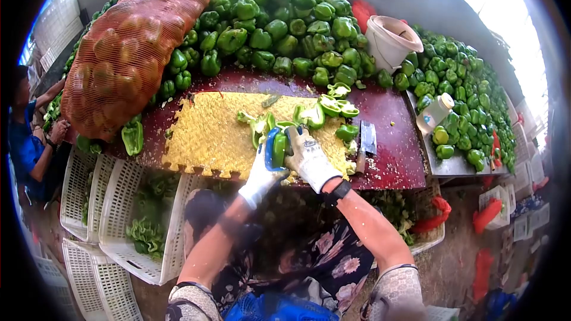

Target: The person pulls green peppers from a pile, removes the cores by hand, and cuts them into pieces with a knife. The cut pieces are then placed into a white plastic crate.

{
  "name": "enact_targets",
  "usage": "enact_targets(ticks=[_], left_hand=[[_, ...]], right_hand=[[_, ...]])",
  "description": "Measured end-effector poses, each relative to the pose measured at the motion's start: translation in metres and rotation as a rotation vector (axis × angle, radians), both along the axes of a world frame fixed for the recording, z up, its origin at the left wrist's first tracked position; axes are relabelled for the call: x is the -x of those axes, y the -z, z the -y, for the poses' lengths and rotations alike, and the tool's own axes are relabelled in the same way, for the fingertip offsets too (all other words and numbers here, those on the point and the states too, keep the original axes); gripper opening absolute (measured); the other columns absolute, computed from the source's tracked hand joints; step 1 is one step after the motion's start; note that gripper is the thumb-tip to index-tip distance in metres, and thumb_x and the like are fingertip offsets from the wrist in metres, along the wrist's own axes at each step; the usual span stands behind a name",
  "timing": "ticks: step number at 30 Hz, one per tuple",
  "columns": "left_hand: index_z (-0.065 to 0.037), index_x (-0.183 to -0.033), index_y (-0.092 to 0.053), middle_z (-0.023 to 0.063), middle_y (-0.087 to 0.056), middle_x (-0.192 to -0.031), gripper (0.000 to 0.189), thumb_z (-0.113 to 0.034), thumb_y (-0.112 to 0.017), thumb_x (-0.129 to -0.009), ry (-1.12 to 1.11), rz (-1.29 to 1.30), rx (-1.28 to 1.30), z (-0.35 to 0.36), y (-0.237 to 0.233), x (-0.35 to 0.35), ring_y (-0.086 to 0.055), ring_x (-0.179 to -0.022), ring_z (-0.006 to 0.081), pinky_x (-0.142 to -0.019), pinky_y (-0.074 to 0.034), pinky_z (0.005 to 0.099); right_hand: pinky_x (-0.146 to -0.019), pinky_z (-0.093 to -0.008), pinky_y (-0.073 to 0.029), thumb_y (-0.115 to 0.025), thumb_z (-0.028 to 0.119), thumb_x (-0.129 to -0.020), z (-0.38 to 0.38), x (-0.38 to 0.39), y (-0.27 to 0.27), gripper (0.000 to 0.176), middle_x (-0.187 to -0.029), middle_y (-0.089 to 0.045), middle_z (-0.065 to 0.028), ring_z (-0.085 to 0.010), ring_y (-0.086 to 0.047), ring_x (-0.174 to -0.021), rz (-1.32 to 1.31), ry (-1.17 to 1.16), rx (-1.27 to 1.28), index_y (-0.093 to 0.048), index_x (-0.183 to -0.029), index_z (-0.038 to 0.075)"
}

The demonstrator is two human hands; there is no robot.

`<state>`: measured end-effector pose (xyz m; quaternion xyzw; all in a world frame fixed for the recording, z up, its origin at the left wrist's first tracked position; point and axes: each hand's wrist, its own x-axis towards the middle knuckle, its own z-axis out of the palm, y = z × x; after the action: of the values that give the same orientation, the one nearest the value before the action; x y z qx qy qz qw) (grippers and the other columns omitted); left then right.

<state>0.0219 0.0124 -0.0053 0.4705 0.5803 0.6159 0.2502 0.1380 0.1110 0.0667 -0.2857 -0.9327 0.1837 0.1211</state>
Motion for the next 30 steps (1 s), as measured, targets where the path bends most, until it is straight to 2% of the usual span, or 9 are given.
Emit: enact_targets(ticks=[6,10,14,18,20,22,24,28,30], left_hand=[[-0.01,-0.15,-0.034,0.0049,-0.047,-0.135,0.09,0.001,-0.073,-0.069,0.157,0.197,-0.093,0.002,-0.016,-0.004,-0.048,-0.123,0.0166,-0.102,-0.044,0.0305],[-0.013,-0.146,-0.037,0.0033,-0.053,-0.128,0.088,-0.008,-0.083,-0.072,0.313,0.636,-0.019,0.002,-0.02,-0.008,-0.057,-0.109,0.0136,-0.083,-0.052,0.0261],[-0.013,-0.151,-0.032,0.005,-0.051,-0.135,0.088,-0.007,-0.077,-0.075,0.354,0.755,0.003,0.012,-0.036,-0.015,-0.052,-0.122,0.0177,-0.101,-0.046,0.0315],[-0.016,-0.153,-0.027,0.0082,-0.05,-0.137,0.088,-0.004,-0.069,-0.076,0.316,0.817,-0.013,0.009,-0.033,-0.015,-0.055,-0.121,0.0238,-0.096,-0.052,0.0407],[-0.017,-0.154,-0.025,0.0093,-0.05,-0.138,0.089,-0.003,-0.067,-0.076,0.329,0.941,0.022,0.01,-0.035,-0.016,-0.056,-0.12,0.0264,-0.093,-0.055,0.0445],[-0.019,-0.154,-0.026,0.0099,-0.054,-0.135,0.085,0.007,-0.061,-0.082,0.351,1.058,-0.07,0.013,-0.033,-0.018,-0.062,-0.115,0.0276,-0.093,-0.058,0.0444],[-0.019,-0.154,-0.027,0.0097,-0.054,-0.136,0.084,0.008,-0.06,-0.082,0.321,1.058,-0.034,0.017,-0.034,-0.027,-0.062,-0.114,0.0275,-0.092,-0.058,0.0436],[-0.017,-0.152,-0.032,0.0092,-0.054,-0.136,0.078,0.006,-0.06,-0.083,0.374,1.058,-0.005,0.026,-0.049,-0.034,-0.061,-0.115,0.0273,-0.092,-0.058,0.0441],[-0.015,-0.15,-0.035,0.0071,-0.053,-0.135,0.079,-0.001,-0.067,-0.078,0.393,1.039,0.005,0.032,-0.057,-0.033,-0.058,-0.118,0.0242,-0.09,-0.057,0.0416]], right_hand=[[-0.091,-0.0448,-0.053,-0.077,0.014,-0.078,-0.012,-0.02,-0.011,0.063,-0.119,-0.054,-0.0278,-0.0412,-0.061,-0.104,-0.085,-0.14,-0.073,-0.046,-0.132,0.003],[-0.092,-0.0437,-0.053,-0.076,0.013,-0.079,-0.012,-0.028,-0.009,0.056,-0.122,-0.054,-0.0276,-0.0371,-0.06,-0.109,-0.189,-0.021,-0.02,-0.051,-0.128,0.002],[-0.078,-0.0289,-0.055,-0.06,0.006,-0.093,-0.019,-0.027,-0.022,0.034,-0.095,-0.066,-0.007,-0.0159,-0.064,-0.084,-0.499,0.24,0.919,-0.056,-0.126,0.002],[-0.074,-0.0262,-0.052,-0.061,0.008,-0.093,-0.033,-0.026,0.001,0.03,-0.092,-0.065,-0.0062,-0.0122,-0.061,-0.079,-0.727,0.257,1.023,-0.059,-0.123,0.006],[-0.058,-0.0286,-0.053,-0.064,0.005,-0.093,-0.028,-0.034,-0.009,0.018,-0.083,-0.061,-0.0028,-0.0133,-0.06,-0.064,-0.964,0.273,1.005,-0.059,-0.11,0.006],[-0.071,-0.0298,-0.056,-0.07,0.005,-0.085,-0.037,-0.051,-0.006,0.033,-0.091,-0.064,-0.0074,-0.0174,-0.065,-0.078,-0.75,0.342,0.716,-0.058,-0.116,0.005],[-0.079,-0.0353,-0.057,-0.074,0.004,-0.078,-0.037,-0.068,-0.01,0.043,-0.097,-0.066,-0.0138,-0.0253,-0.066,-0.089,-0.584,0.048,-0.191,-0.057,-0.118,0.006],[-0.099,-0.0476,-0.048,-0.075,0.012,-0.079,-0.042,-0.106,-0.036,0.048,-0.118,-0.06,-0.0213,-0.038,-0.058,-0.112,-0.017,0.317,0.031,-0.058,-0.124,0.011],[-0.099,-0.0493,-0.048,-0.075,0.018,-0.08,-0.043,-0.135,-0.034,0.051,-0.119,-0.061,-0.0207,-0.0374,-0.056,-0.115,0.419,0.316,-0.31,-0.057,-0.127,0.011]])
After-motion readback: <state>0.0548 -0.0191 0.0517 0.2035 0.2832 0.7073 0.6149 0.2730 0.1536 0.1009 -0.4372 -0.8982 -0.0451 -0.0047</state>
